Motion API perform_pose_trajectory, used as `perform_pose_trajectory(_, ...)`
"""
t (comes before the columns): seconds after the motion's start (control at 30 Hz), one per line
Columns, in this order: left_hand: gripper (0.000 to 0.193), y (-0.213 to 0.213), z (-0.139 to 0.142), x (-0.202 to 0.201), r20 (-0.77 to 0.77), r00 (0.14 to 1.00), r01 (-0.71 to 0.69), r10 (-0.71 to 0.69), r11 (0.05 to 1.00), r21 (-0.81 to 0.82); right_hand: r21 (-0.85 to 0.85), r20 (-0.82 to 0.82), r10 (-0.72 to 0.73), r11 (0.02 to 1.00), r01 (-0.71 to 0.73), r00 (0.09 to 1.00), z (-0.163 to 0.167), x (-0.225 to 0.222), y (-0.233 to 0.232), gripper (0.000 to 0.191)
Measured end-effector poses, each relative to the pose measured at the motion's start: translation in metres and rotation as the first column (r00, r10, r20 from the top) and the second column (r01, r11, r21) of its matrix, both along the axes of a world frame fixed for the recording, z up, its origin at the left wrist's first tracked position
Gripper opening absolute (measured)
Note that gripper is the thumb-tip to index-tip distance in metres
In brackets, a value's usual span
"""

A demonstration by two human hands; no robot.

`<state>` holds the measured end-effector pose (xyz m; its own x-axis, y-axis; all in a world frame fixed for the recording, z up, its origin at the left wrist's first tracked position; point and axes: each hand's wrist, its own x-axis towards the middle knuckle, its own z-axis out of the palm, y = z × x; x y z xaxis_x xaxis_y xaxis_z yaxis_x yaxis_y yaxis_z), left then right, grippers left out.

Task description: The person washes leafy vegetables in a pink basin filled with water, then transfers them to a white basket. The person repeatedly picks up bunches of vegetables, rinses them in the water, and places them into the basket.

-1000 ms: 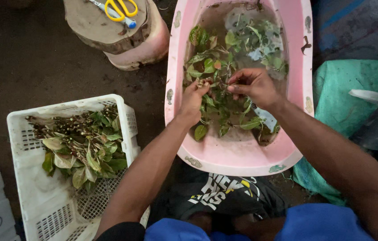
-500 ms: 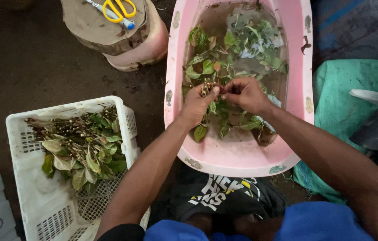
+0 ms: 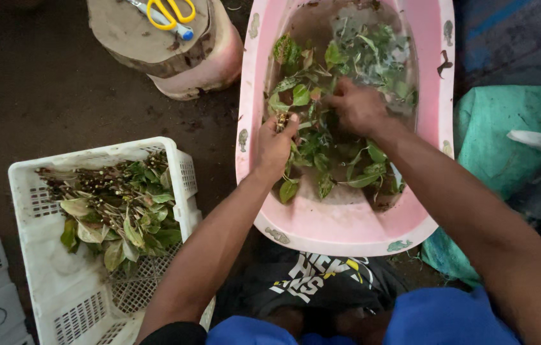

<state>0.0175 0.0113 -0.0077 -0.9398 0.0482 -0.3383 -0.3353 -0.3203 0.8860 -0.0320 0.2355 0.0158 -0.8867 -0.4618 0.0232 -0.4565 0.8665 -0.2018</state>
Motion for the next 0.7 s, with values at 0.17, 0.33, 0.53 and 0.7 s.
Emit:
perform_pose_trajectory(0.17, 0.015, -0.001, 0.013, 0.003, 0.005, 1.0, 0.003, -0.003, 0.998, -0.059, -0.339, 0.014, -0.107, 0.935, 0.105, 0.994, 0.006, 0.008, 0.004, 0.021)
perform_pose_trajectory(0.33, 0.024, -0.002, 0.027, 0.006, -0.065, 0.997, 0.034, -0.044, 0.988, -0.151, -0.54, 0.544, -0.163, 0.683, 0.492, 0.823, 0.025, 0.023, 0.006, 0.018)
perform_pose_trajectory(0.53, 0.034, 0.001, 0.037, 0.013, -0.17, 0.96, 0.188, -0.224, 0.96, -0.206, -0.677, 0.551, 0.106, 0.636, 0.369, 0.828, 0.044, 0.038, -0.016, 0.028)
perform_pose_trajectory(0.7, 0.032, 0.0, 0.031, 0.015, -0.163, 0.952, 0.224, -0.258, 0.954, -0.199, -0.626, 0.512, 0.047, 0.704, 0.335, 0.858, 0.048, 0.044, -0.033, 0.026)
